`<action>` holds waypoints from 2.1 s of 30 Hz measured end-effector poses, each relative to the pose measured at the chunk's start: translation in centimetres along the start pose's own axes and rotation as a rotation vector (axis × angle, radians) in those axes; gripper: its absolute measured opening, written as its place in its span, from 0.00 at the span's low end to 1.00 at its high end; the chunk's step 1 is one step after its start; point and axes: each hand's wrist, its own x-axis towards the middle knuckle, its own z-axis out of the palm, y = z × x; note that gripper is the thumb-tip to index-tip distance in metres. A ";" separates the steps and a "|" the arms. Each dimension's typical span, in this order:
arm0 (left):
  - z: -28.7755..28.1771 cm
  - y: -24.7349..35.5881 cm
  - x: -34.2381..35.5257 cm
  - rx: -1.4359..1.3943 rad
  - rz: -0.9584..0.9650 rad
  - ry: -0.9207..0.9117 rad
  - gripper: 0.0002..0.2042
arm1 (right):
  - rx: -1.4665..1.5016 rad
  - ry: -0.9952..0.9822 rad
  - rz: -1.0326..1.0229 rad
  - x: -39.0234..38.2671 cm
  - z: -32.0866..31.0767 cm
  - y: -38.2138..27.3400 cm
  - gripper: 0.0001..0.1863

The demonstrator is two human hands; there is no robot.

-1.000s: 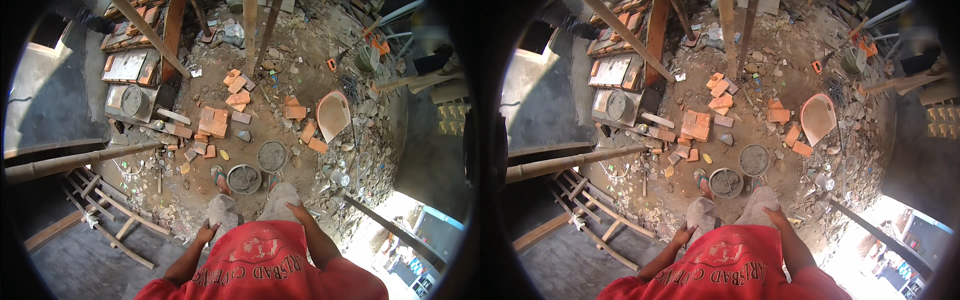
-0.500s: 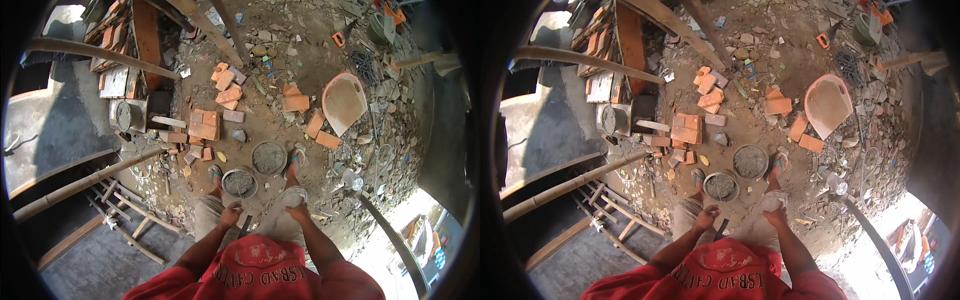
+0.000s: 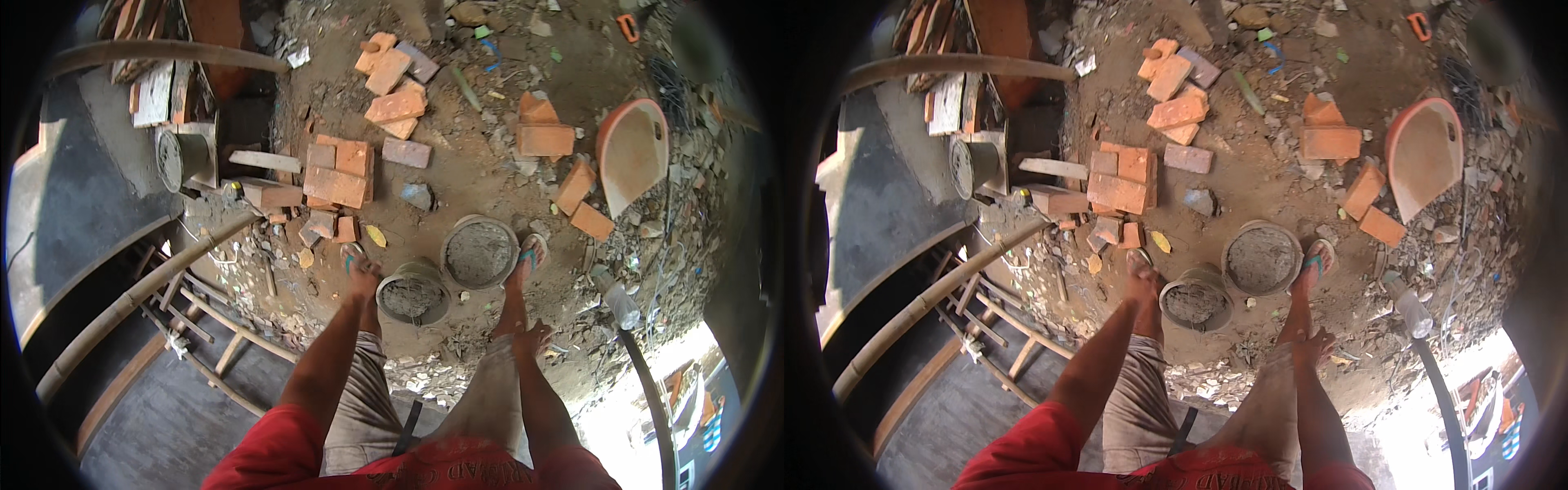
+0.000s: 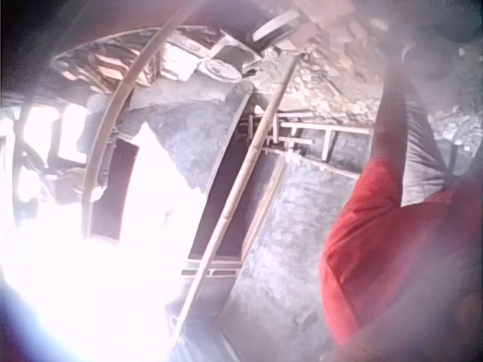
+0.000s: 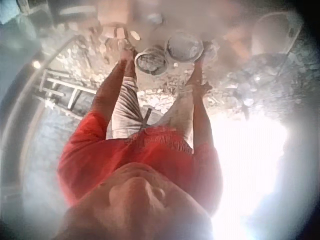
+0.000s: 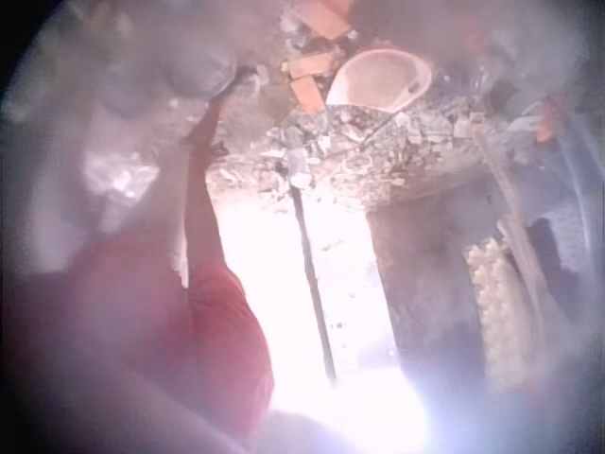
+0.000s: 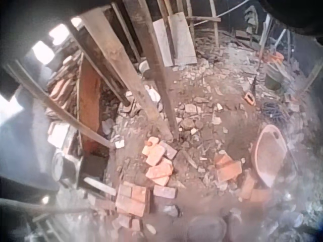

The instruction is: The person saws a wooden plank with a hand saw, then stacks bricks on the ground. They pick up a plastic basin and walk through the construction site.

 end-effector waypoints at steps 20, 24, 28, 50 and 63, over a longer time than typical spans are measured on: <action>-10.6 -0.1 27.0 -1.254 -0.320 0.209 0.36 | 0.211 0.186 -1.583 -5.5 12.9 -59.2 0.52; -10.2 4.0 26.3 -0.750 -0.307 0.465 0.41 | 0.165 0.196 -1.574 -4.6 12.7 -59.1 0.54; -14.2 1.7 32.5 -0.160 0.242 0.683 0.39 | 0.189 0.225 -1.574 -4.1 12.6 -57.8 0.52; 0.6 18.5 29.4 0.533 1.049 0.462 0.31 | 0.784 0.380 -0.899 15.9 0.7 -36.0 0.41; 42.2 36.4 22.8 0.934 1.131 0.157 0.42 | 1.678 -0.291 0.498 53.2 1.6 -6.3 0.49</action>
